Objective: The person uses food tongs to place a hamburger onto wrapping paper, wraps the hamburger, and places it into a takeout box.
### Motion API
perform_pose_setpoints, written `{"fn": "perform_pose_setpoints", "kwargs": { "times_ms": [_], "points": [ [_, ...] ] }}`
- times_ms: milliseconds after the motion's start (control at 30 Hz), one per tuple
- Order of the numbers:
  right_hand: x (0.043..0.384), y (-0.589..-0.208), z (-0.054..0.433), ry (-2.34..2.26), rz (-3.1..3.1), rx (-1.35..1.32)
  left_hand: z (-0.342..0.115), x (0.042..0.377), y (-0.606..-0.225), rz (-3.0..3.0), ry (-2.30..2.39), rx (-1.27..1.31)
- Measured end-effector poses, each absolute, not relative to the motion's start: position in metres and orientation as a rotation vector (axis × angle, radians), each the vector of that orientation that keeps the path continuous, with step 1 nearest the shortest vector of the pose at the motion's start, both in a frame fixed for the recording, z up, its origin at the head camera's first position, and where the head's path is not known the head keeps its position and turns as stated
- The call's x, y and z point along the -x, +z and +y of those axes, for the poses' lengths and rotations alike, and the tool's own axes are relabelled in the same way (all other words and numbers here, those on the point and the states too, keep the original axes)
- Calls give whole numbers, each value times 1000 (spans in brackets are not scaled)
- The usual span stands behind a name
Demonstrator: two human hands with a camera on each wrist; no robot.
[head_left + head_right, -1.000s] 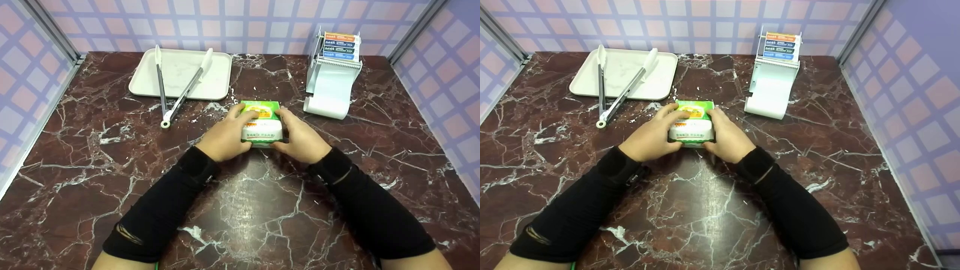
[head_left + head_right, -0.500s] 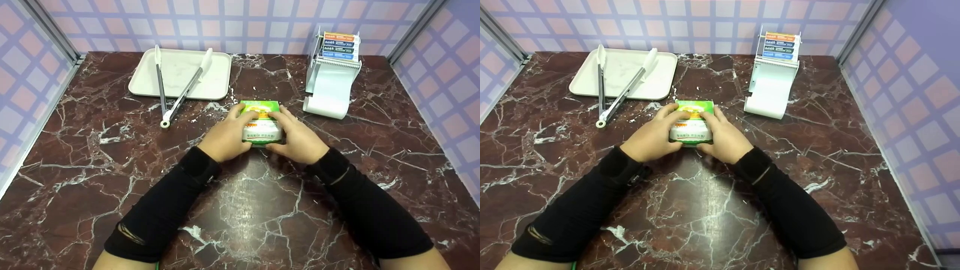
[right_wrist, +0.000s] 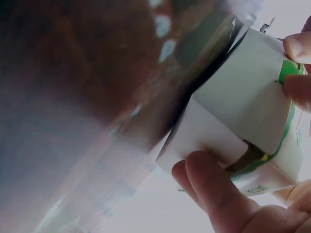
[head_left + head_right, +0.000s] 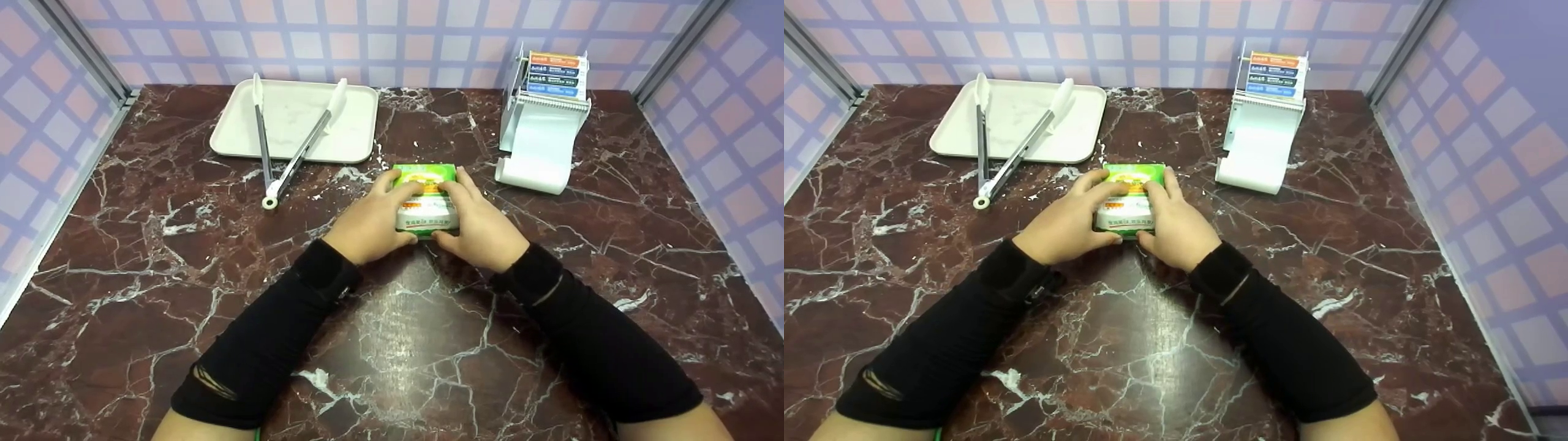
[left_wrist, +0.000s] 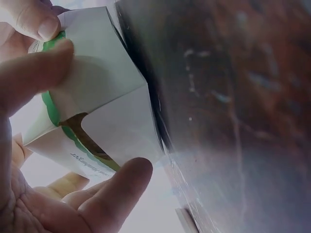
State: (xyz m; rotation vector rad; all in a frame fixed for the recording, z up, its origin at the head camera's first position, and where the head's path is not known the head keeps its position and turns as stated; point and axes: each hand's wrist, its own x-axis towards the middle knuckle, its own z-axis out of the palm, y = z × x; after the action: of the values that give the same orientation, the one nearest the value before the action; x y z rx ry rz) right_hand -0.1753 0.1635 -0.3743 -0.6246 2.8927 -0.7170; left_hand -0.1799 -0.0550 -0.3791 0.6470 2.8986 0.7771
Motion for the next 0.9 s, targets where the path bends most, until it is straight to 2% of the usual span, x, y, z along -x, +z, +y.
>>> {"fn": "perform_pose_setpoints", "kwargs": {
  "times_ms": [900],
  "points": [
    [173,-376,160,-676,2911,682,-47,179,-379,2934,743,-570]
  ]
}}
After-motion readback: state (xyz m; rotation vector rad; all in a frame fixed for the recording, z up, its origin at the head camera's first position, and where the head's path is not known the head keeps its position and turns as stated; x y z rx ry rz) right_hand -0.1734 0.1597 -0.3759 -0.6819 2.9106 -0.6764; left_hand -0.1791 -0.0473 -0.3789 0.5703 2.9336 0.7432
